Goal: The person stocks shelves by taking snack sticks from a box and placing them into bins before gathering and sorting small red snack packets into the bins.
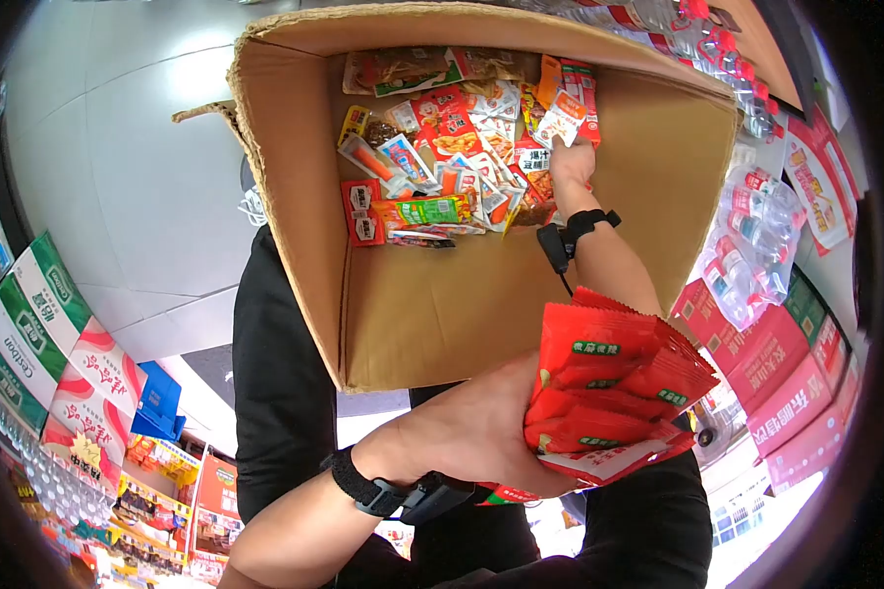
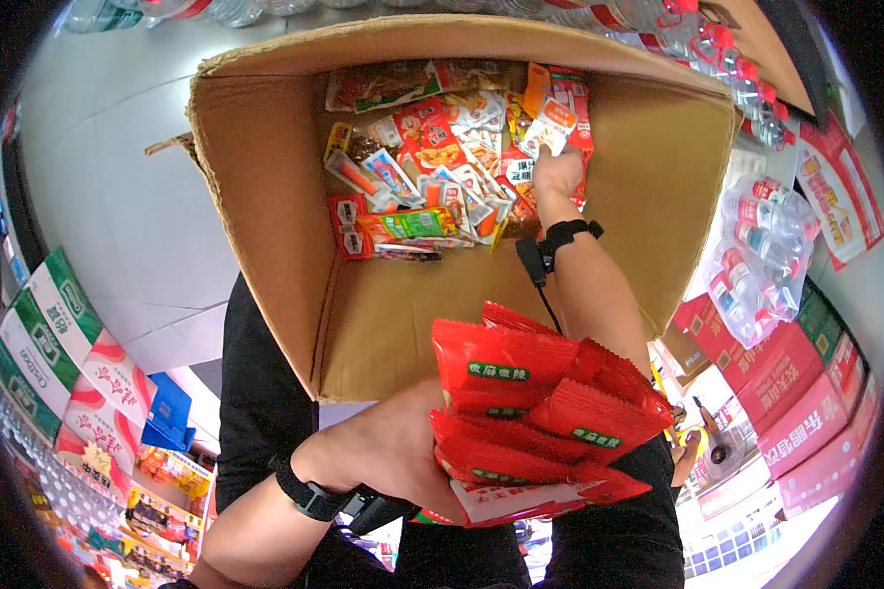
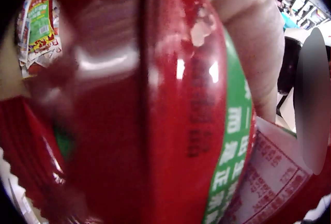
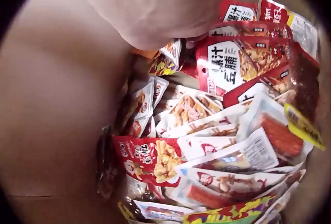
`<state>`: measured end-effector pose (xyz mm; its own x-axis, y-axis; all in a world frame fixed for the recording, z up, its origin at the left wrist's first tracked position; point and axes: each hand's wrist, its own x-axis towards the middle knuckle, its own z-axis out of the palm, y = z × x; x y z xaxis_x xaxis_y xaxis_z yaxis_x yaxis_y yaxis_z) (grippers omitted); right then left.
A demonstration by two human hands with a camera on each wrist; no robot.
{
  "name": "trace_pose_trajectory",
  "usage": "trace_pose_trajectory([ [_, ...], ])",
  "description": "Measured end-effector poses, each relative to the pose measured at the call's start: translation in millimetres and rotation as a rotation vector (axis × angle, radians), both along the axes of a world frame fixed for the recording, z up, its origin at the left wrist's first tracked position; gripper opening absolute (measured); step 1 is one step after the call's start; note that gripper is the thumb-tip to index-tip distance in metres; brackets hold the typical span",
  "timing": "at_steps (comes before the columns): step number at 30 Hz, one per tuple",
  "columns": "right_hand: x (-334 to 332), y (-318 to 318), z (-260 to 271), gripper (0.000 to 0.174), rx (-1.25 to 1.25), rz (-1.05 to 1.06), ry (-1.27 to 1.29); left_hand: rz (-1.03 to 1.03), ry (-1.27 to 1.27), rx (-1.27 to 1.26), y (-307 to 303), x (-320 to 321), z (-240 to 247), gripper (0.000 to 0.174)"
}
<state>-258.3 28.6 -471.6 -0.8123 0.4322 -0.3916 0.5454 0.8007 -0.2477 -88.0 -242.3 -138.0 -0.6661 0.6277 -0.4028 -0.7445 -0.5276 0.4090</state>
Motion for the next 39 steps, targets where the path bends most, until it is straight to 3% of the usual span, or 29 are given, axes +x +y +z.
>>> trace_pose_trajectory([
  [2, 9.9, 8.9, -9.6, 0.044, 0.065, -0.001, 0.071, 0.106, 0.128, -0.053, 2.7, 3.8, -0.7, 0.084],
  [6, 33.2, 1.4, -5.5, 0.044, 0.125, 0.019, 0.069, 0.014, 0.045, 0.016, 3.6, 2.1, -3.1, 0.093],
  [9, 60.2, -35.6, 22.4, 0.051, -0.142, 0.32, -0.349, -0.052, 0.011, 0.015, -0.7, -7.1, 1.9, 0.094],
  [11, 88.0, -47.5, 18.4, 0.062, -0.296, 0.618, -0.236, -0.232, -0.072, 0.006, -4.5, -21.2, 9.8, 0.095],
  [13, 111.0, -67.0, 28.4, 0.054, -0.213, 0.733, -0.182, -0.165, -0.073, 0.039, 2.3, -7.8, 3.5, 0.095],
  [15, 125.6, -84.0, 26.2, 0.042, -0.037, 0.986, -0.082, -0.098, -0.072, 0.073, 6.8, -1.6, 0.7, 0.094],
  [17, 132.6, -116.6, 49.4, 0.044, -0.004, 1.111, -0.25, -0.069, 0.022, 0.004, 9.0, 0.5, 0.7, 0.092],
  [19, 150.5, -137.2, 57.9, 0.041, -0.112, 1.095, -0.249, -0.075, 0.07, 0.006, 11.7, 0.2, -0.6, 0.09],
  [20, 160.9, -147.2, 56.8, 0.04, -0.034, 1.185, -0.217, -0.074, 0.115, 0.008, 13.3, 0.5, -1.1, 0.088],
  [24, 177.5, -160.5, 77.0, 0.045, -0.02, 1.272, -0.426, -0.065, 0.055, 0.066, 15.6, 3.4, -4.0, 0.085],
  [26, 173.4, -158.0, 82.9, 0.049, -0.151, 1.308, -0.693, 0.036, 0.15, 0.021, 15.8, 0.1, -0.9, 0.082],
  [29, 162.6, -147.2, 74.6, 0.05, -0.192, 1.383, -0.693, 0.048, 0.138, 0.031, 15.9, 2.2, -1.2, 0.084],
  [35, 152.1, -123.0, 80.8, 0.049, -0.182, 1.403, -0.396, 0.042, 0.127, 0.039, 9.9, 2.9, 0.8, 0.088],
  [37, 150.8, -112.1, 86.3, 0.036, -0.264, 1.449, -0.163, 0.022, 0.138, 0.024, 8.3, 3.8, -1.0, 0.088],
  [39, 147.1, -102.2, 95.4, 0.034, -0.274, 1.471, -0.218, 0.001, 0.148, 0.012, 8.7, 5.2, -1.0, 0.089],
])
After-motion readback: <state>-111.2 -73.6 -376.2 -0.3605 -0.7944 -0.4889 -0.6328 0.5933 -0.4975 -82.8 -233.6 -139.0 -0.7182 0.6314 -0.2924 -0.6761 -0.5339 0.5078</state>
